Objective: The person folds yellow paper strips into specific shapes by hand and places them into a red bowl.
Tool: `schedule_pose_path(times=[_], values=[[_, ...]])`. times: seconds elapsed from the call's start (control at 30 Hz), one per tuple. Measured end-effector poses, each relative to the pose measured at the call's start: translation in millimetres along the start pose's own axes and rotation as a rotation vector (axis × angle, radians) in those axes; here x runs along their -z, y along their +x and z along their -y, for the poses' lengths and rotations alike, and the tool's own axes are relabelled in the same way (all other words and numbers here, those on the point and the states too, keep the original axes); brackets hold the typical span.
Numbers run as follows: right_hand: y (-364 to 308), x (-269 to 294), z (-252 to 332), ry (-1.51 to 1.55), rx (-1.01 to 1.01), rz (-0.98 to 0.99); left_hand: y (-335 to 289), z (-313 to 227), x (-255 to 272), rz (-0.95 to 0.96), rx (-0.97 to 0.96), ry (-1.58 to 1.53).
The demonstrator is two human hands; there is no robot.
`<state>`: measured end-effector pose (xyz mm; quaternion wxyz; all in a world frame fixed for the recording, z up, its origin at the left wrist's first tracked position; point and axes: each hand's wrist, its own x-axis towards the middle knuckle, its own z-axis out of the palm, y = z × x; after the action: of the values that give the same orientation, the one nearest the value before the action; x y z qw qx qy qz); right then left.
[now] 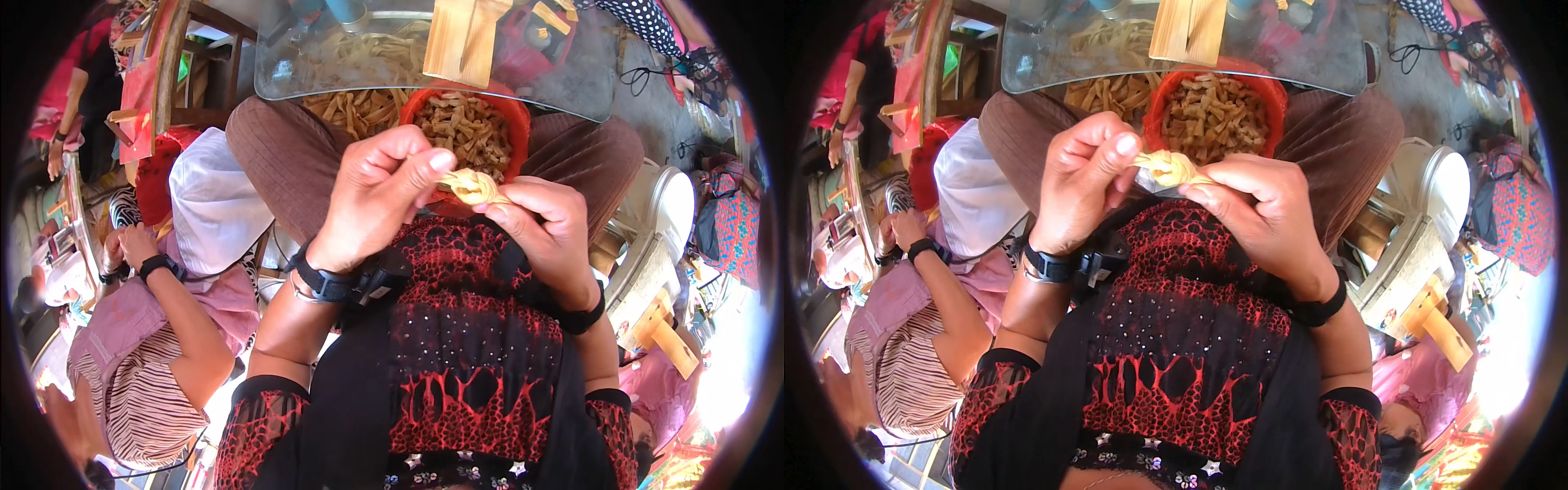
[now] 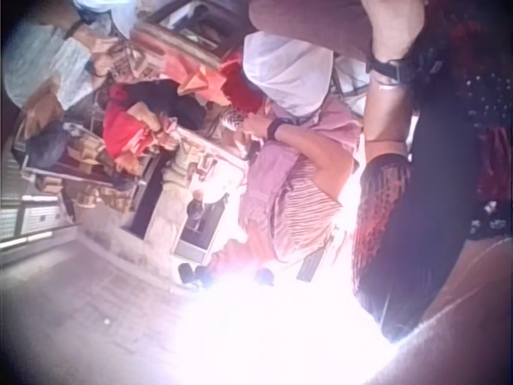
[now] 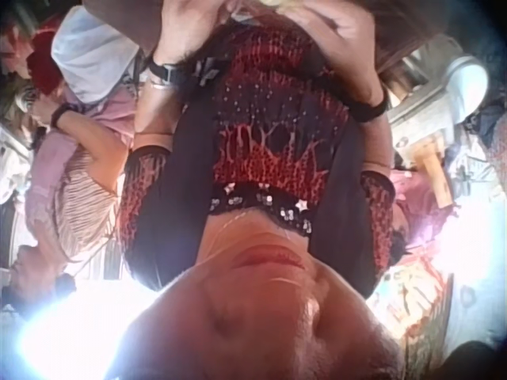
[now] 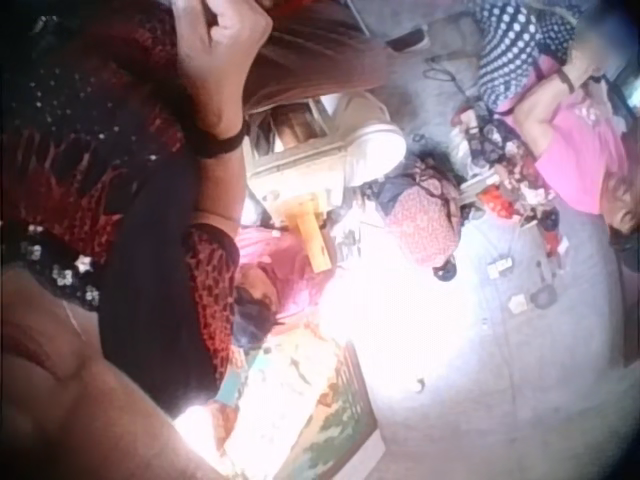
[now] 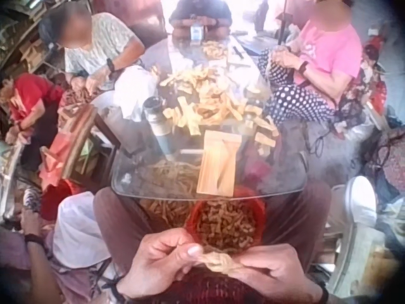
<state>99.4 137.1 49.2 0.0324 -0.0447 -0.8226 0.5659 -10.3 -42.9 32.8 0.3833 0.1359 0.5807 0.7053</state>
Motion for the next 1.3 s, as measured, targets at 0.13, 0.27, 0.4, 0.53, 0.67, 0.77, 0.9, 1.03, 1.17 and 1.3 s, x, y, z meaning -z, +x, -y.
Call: schedule_pose_path(times=[0.13,0.27,0.4,0.53,0.67,0.77,0.9,1.03,1.17,1.3], values=[[-4.3,0.3,-1.0,-0.097,0.008,-0.007,1.7,4.1,9.2,0.017,-0.165,0.098],[-1.7,-3.3,1.7,-0.182,0.055,-0.020,16.2,-19.0,4.8,0.293,-0.522,0.522],[-4.5,1.0,0.8,-0.163,0.057,-0.006,18.9,-14.1,7.3,0.361,-0.295,0.412],[-7.4,6.1,-8.9,-0.028,-0.058,0.038,18.9,-7.8,6.2,0.360,-0.219,0.375],[-3.0,8.0,-12.2,0.303,-0.333,0.051,25.1,-11.0,4.2,0.310,-0.419,0.613],[0.9,8.6,-18.5,0.623,-0.499,0.096,27.7,-27.5,-2.7,0.217,-0.838,1.079],[8.6,1.4,-10.0,0.511,-0.440,-0.010,30.2,-12.8,6.3,0.344,-0.532,0.502],[19.3,10.9,-7.2,-0.044,0.074,-0.026,30.1,-28.5,13.5,0.318,0.132,0.099],[32.0,17.4,-13.5,-0.088,0.133,-0.005,40.3,-36.6,24.3,0.251,0.343,-0.105],[51.9,27.6,-12.3,-0.117,0.079,-0.040,60.0,-31.5,28.0,0.177,0.219,-0.159]])
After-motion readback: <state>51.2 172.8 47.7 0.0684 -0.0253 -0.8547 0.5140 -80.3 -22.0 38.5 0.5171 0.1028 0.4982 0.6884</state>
